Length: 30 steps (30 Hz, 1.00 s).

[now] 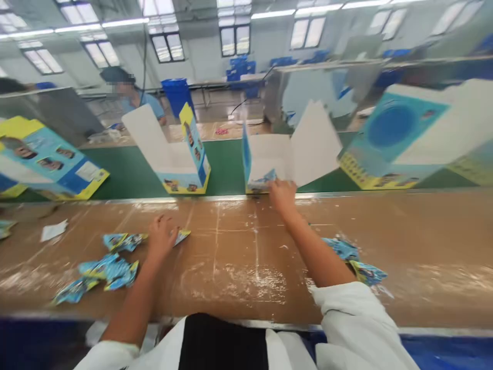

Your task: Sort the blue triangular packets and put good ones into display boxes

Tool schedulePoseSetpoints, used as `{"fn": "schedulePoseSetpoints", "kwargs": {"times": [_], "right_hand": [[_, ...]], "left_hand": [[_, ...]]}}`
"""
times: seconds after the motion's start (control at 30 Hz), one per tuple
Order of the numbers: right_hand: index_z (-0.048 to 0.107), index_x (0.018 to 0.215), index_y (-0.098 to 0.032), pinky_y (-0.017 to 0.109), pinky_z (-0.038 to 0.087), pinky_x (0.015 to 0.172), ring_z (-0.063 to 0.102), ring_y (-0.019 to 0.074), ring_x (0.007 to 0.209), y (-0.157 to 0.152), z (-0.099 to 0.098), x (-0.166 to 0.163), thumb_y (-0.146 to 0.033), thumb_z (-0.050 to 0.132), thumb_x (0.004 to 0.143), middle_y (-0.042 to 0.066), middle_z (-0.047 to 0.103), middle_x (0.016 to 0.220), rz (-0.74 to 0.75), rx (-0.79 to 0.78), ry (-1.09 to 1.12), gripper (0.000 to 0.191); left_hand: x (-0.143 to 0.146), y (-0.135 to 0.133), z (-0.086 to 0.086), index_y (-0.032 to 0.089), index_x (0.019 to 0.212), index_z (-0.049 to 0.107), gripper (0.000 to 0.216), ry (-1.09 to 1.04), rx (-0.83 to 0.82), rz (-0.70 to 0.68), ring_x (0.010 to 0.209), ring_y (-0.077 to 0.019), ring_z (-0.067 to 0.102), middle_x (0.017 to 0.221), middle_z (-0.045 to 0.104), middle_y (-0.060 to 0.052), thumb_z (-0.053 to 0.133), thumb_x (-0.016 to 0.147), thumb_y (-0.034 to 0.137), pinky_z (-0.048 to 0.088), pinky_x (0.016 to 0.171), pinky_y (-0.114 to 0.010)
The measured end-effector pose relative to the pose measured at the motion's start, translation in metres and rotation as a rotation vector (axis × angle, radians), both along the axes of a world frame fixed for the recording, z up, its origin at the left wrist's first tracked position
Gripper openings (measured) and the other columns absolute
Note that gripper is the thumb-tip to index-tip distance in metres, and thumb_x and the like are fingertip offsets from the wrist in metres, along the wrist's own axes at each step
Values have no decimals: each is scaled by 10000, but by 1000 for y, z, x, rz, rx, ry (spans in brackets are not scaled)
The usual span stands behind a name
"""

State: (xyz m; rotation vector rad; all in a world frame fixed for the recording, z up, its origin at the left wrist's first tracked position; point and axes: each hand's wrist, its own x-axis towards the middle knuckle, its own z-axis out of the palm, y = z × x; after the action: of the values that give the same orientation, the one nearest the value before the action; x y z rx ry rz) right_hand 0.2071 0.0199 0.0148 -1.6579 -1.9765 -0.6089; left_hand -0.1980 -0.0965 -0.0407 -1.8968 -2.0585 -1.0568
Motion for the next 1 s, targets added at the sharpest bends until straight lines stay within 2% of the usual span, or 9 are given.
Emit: {"fn": "schedulePoseSetpoints", "kwargs": {"times": [0.1,0.27,0.4,0.5,0.6,0.73,0.8,0.9,1.0], "right_hand": [[535,1280,-128,553,237,1034,471,309,1145,12,3,-2,-226,466,870,185,570,1225,11,31,-8,427],[346,1437,-69,628,250,1022,286,407,1331,11,-1,-11,-323,506,859,275,350,1425,70,46,-9,651],[392,1411,-66,634,264,1007,252,440,1339,-3,-13,-26,-345,488,875,300,279,1449,132,43,20,612],[438,1365,-94,598,306,1013,305,406,1318,-20,-32,-47,-347,526,854,272,315,1431,259,23,90,577],[457,1332,-135,564,351,1014,374,353,1290,-44,-54,-72,-359,524,861,232,371,1395,433,-17,229,526],[507,1273,-196,532,389,1008,429,309,1263,-81,-77,-90,-389,524,870,175,435,1347,566,-78,398,447],[529,1252,-206,519,399,1008,447,296,1251,-95,-83,-84,-382,532,869,163,449,1336,532,-80,464,421],[565,1204,-206,505,411,1006,486,283,1207,-106,-87,-55,-385,542,861,153,474,1303,409,-40,526,388],[558,1210,-196,512,393,1021,464,297,1224,-110,-84,-12,-403,528,858,160,453,1312,168,48,515,410]], "left_hand": [[9,-11,-7,126,1319,450,600,-47,-209,69,1346,-376,356,1404,399,-230,621,785,337,294,1094,-558],[23,-29,-19,206,1441,296,799,-243,-371,-51,1428,-343,241,1506,311,-180,684,748,289,239,1129,-523],[22,-31,-24,234,1311,496,606,-561,-281,-159,1327,-308,395,1355,509,-124,661,731,164,231,1126,-531],[15,-23,-29,219,1160,594,469,-803,-172,-134,1211,-299,483,1149,616,-98,705,706,174,258,1108,-532],[12,-14,-32,208,1121,568,473,-931,-118,-122,1074,-261,565,1059,628,-84,760,694,278,399,1011,-465],[28,-20,-29,216,1090,522,427,-1104,-77,-187,890,-190,627,1031,628,-74,659,789,486,516,810,-364],[42,-32,-24,212,1036,550,463,-1144,-129,-308,852,-182,636,1008,638,-69,718,728,513,529,768,-339],[55,-52,-14,198,954,600,516,-1178,-226,-606,859,-178,642,960,653,-50,860,573,428,528,786,-304],[57,-60,-7,218,977,594,503,-1246,12,-529,828,-144,630,921,644,-13,831,612,470,522,767,-266]]}}
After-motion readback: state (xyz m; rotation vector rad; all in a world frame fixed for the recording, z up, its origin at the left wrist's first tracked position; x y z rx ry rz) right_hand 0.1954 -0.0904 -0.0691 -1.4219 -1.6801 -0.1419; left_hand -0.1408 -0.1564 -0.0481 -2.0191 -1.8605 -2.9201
